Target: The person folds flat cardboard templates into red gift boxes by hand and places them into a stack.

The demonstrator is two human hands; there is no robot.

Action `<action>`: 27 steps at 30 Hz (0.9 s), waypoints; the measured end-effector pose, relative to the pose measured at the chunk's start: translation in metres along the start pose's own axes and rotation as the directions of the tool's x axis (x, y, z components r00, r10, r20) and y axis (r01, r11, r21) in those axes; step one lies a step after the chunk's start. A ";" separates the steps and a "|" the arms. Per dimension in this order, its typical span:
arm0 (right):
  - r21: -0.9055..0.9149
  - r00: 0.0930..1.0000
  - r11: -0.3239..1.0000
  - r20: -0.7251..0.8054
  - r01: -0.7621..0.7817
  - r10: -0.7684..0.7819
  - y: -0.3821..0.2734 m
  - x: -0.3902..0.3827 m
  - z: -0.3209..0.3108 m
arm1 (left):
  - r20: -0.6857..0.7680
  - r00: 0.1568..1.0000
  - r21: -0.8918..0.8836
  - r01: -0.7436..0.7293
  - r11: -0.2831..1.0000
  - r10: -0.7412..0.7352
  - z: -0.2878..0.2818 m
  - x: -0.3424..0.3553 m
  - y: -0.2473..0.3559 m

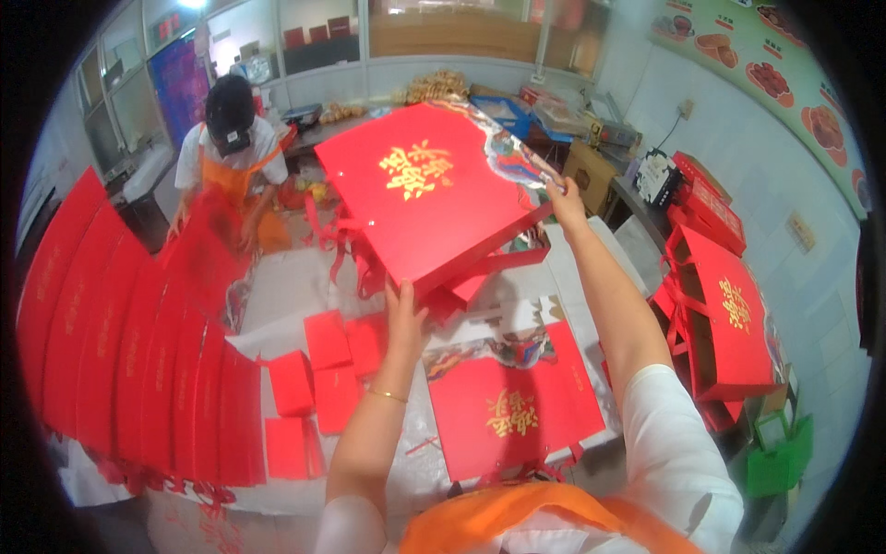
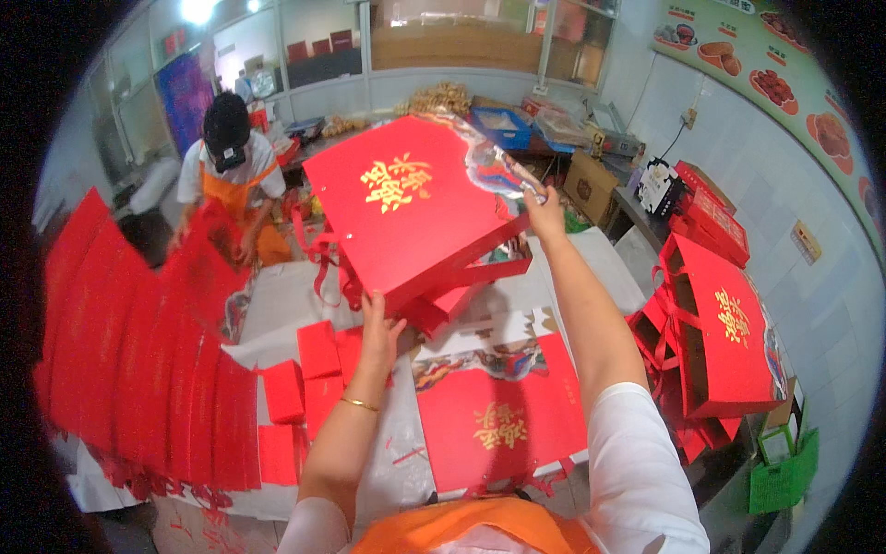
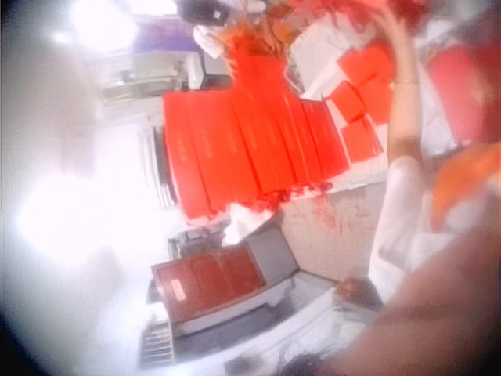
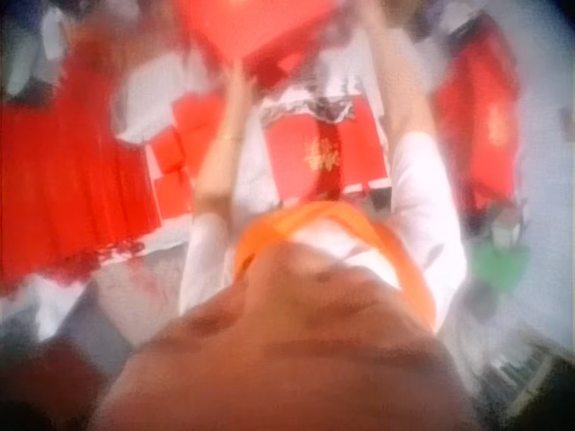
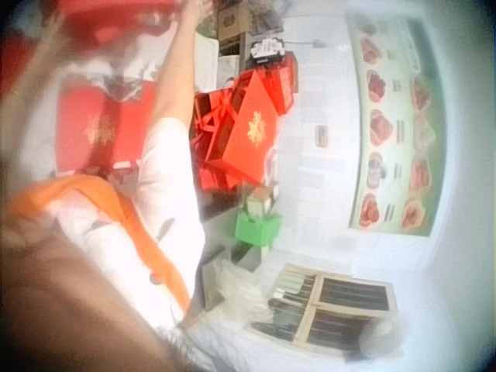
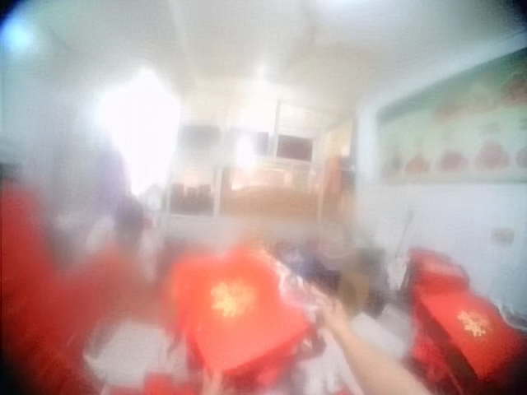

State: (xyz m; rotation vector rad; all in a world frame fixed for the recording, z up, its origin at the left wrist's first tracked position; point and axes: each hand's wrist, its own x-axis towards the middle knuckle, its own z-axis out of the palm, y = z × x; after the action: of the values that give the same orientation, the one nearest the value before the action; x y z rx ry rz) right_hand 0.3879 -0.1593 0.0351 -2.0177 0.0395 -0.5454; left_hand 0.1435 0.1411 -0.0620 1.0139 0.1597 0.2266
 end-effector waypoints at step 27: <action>0.700 0.959 0.672 0.277 -0.243 0.058 0.013 -0.077 -0.005 | -0.380 0.916 -0.585 -0.345 0.734 0.128 -0.020 0.055 0.027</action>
State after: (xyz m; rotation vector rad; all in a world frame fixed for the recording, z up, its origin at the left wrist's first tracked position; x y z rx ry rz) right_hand 0.3194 -0.1502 -0.0016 -1.2479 -0.1365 -0.1543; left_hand 0.1885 0.1861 -0.0509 0.2898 0.2217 0.6418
